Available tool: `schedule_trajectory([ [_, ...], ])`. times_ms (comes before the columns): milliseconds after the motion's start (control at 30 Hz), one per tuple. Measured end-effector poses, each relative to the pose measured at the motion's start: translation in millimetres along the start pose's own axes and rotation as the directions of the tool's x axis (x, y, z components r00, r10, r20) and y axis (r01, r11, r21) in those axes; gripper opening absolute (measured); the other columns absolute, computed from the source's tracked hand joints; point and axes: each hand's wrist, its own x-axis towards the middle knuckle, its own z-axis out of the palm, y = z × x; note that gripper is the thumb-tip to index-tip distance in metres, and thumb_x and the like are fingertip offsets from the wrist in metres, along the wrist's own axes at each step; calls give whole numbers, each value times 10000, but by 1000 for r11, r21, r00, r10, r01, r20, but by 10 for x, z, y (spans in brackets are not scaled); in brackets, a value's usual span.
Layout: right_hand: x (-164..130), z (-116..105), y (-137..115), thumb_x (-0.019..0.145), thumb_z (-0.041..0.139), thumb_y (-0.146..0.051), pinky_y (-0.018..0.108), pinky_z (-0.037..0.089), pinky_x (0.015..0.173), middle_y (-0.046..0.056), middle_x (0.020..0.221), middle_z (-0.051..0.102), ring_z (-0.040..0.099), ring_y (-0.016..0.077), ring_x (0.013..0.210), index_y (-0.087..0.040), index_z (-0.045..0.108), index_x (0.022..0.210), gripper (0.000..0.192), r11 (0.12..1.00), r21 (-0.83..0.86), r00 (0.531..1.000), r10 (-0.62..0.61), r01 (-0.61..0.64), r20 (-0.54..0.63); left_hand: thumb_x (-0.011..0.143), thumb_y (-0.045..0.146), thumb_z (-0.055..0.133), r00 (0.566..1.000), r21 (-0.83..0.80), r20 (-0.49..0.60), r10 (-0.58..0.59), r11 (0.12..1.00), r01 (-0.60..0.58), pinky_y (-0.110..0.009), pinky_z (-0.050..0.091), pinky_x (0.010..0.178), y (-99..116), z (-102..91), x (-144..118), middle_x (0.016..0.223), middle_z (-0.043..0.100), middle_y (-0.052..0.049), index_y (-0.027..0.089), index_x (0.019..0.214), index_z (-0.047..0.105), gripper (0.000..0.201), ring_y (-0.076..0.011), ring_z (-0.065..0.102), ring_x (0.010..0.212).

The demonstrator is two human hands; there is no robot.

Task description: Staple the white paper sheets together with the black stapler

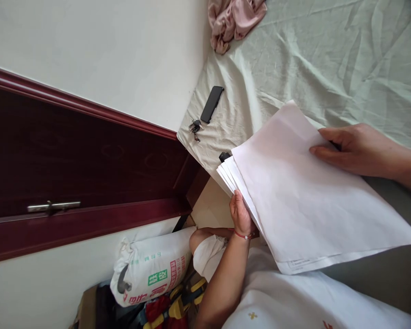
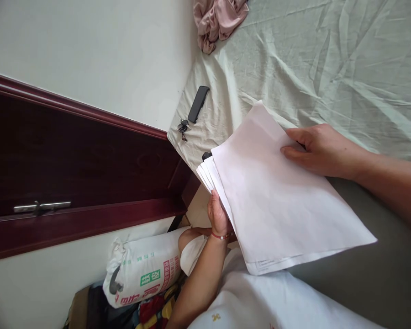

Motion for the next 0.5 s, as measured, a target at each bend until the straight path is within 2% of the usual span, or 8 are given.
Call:
schedule_trajectory([
  [100,-3,-1,-22,872,505,-537,336,389,603,-9,628,633,575,202,588,-271,642,891,299,1000,8,1000,16,-16,10,799,600,775,999,-10,35,-15,1000,16,-342,526,999,1,1,0,1054,804,-62,202,1029,793,460,-240,723,1072],
  [200,-7,7,-47,870,510,-570,328,390,608,-10,612,604,557,184,576,-259,601,821,328,998,33,998,58,-58,10,795,495,817,998,-21,66,-8,1000,10,-345,501,1040,-20,-2,4,1097,800,-64,198,1087,785,418,-246,714,1115],
  [267,-7,22,-53,848,546,-591,326,395,611,-6,639,621,563,182,592,-258,599,838,338,994,79,997,77,-74,-30,813,461,806,998,-31,68,-3,1000,6,-355,494,1056,-36,-4,6,1126,797,-71,197,1108,781,396,-254,707,1144],
  [400,1,60,-43,799,623,-630,323,400,608,13,770,693,575,187,641,-271,636,1008,415,983,175,985,89,-63,-145,828,451,790,998,-28,61,2,1000,0,-365,504,1049,-59,-13,7,1139,796,-72,201,1105,780,374,-259,711,1142],
  [500,2,67,-40,825,569,-675,320,376,595,5,700,646,529,173,600,-269,613,923,421,990,136,986,46,-23,-163,836,452,782,998,-20,58,9,1000,-8,-365,499,1057,-69,-21,6,1148,795,-72,203,1124,779,380,-260,707,1153],
])
